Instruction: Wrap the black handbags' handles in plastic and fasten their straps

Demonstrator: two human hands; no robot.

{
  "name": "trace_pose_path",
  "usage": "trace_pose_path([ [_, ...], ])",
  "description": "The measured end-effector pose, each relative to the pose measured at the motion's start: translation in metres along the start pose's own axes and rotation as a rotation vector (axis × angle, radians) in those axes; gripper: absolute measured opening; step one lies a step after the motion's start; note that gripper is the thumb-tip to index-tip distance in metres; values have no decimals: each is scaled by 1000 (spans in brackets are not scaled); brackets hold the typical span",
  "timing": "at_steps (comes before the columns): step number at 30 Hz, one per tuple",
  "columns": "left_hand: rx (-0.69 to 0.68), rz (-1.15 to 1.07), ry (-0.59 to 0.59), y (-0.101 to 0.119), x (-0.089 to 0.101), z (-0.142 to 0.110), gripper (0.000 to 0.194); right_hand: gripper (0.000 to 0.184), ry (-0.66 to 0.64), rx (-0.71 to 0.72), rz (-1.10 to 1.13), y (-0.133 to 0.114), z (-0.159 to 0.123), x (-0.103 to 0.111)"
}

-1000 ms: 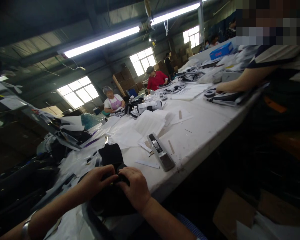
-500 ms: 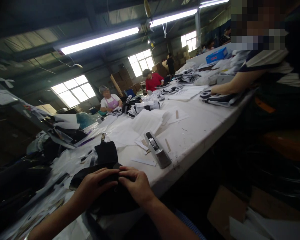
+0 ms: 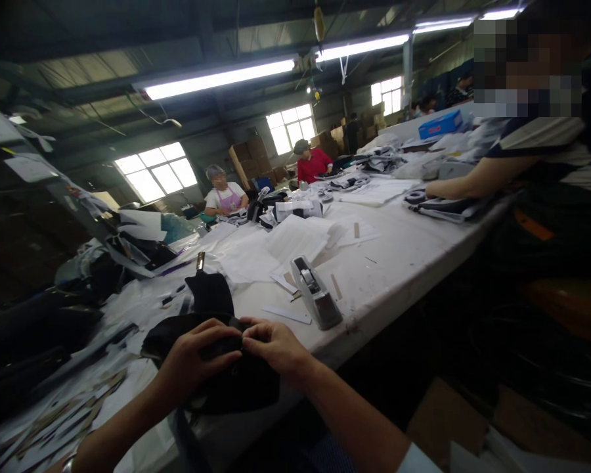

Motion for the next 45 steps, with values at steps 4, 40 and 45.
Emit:
trace_pose_path([
  [4,1,13,12,-3,-2,-4,24,21,26,8,-52,-2,-4,0],
  [40,1,8,49,9,-3,-15,20,19,47,-307,-20,10,-40,32],
  [45,2,4,58,8,-4,-16,20,25,106,-337,-74,18,-63,50],
])
Point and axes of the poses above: each hand's wrist, its own z-axis towards the middle knuckle, its own x-axis out of the back of the hand, y = z × x, the point moved 7 cm from there along z, towards the middle knuckle, and after that the axes turned 7 degrees about -y, right-handed, at the moved point
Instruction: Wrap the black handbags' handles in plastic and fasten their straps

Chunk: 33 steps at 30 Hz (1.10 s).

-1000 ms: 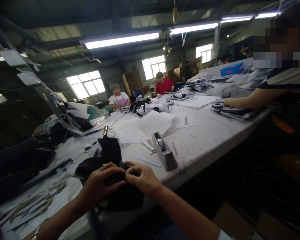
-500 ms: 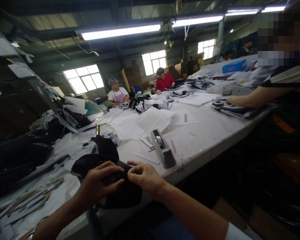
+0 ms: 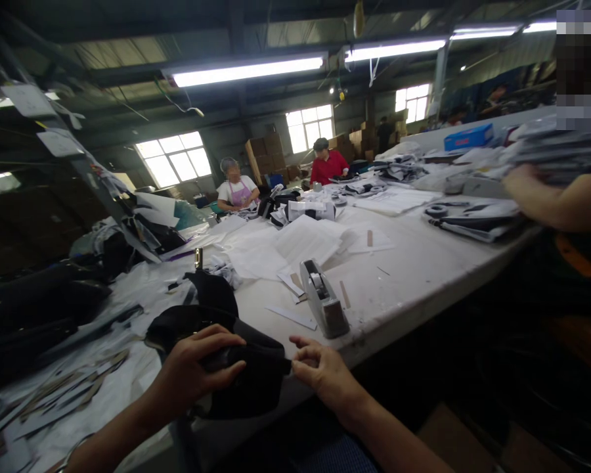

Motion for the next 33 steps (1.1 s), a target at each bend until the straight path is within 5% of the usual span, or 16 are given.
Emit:
trace_pose_path([
  [12,26,-11,14,-1,3,-5,20,22,230,-41,-217,33,-24,50],
  [19,45,-18,24,0,6,-6,20,15,379,66,-494,34,-35,57],
  [22,86,-19,49,-7,12,-7,20,23,484,275,-588,8,-36,37],
  [25,132,-13,47,-12,14,-10,22,28,370,444,-638,-23,-24,-5],
  [29,222,-28,27,-16,15,-14,26,25,151,463,-544,-43,1,-47],
  [33,322,-74,15,-17,17,-16,38,12,177,427,-404,-44,15,-49],
])
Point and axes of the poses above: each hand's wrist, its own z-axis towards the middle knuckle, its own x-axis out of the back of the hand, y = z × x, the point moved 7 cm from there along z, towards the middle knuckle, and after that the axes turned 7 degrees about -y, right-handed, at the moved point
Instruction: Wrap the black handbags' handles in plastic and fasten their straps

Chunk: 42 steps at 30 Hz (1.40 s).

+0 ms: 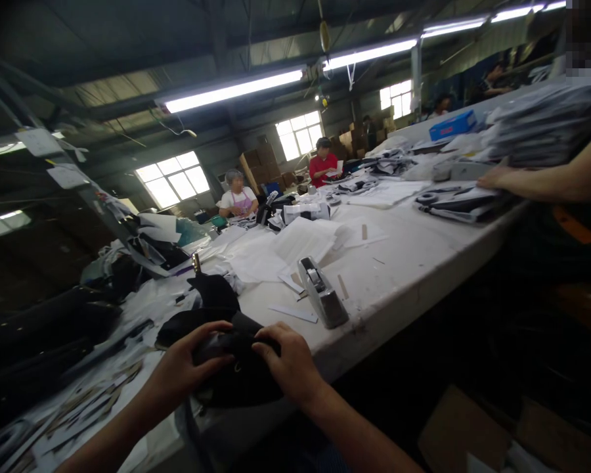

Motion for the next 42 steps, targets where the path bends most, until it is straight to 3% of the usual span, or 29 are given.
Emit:
trace_pose_path([
  [3,54,-8,-6,3,1,-1,34,9,37,-64,132,9,2,0],
  [10,110,-53,-70,9,-4,-2,25,16,-31,-152,357,14,5,-12],
  [18,165,-10,-32,6,-4,-3,33,19,-16,-125,365,-1,10,-14],
  [24,169,83,33,18,6,-2,34,13,-42,-104,344,1,6,-14],
  [27,136,124,1,19,7,1,32,14,-66,-95,340,4,2,-15],
  [32,229,52,-64,8,8,0,35,11,-61,-102,308,8,-3,-20],
  [37,263,1,-143,11,6,0,34,16,-77,-138,374,13,-4,-29],
  [42,237,83,-151,14,5,3,31,15,-79,-147,381,15,-5,-33],
])
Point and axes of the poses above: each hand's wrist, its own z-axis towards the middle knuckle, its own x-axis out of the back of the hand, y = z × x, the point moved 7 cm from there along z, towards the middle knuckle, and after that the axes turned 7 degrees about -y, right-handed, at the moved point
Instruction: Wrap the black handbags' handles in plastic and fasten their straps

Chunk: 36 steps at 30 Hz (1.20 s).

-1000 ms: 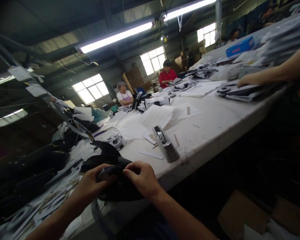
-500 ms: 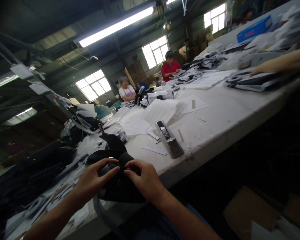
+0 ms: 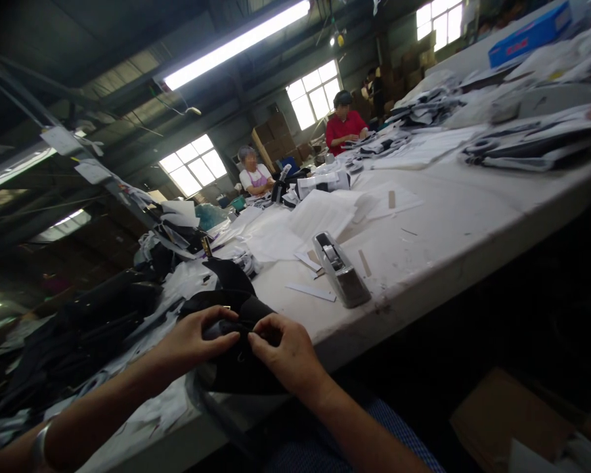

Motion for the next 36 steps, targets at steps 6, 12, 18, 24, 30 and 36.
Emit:
trace_pose_path([
  [6,8,57,23,-4,-7,5,28,11,25,-11,-26,1,-2,-5],
  [12,36,44,28,-3,-13,3,31,12,57,-39,-61,2,-7,-3],
  [18,58,65,7,-5,-12,1,32,12,43,-66,-13,12,-4,-5],
  [24,19,103,46,-3,-10,4,32,13,75,-58,-33,10,-4,-2],
  [30,-12,53,10,-4,-19,8,30,17,112,-66,-165,0,-9,-4],
  [36,-47,81,18,-5,-26,6,27,12,169,-31,-278,-4,-17,-10],
])
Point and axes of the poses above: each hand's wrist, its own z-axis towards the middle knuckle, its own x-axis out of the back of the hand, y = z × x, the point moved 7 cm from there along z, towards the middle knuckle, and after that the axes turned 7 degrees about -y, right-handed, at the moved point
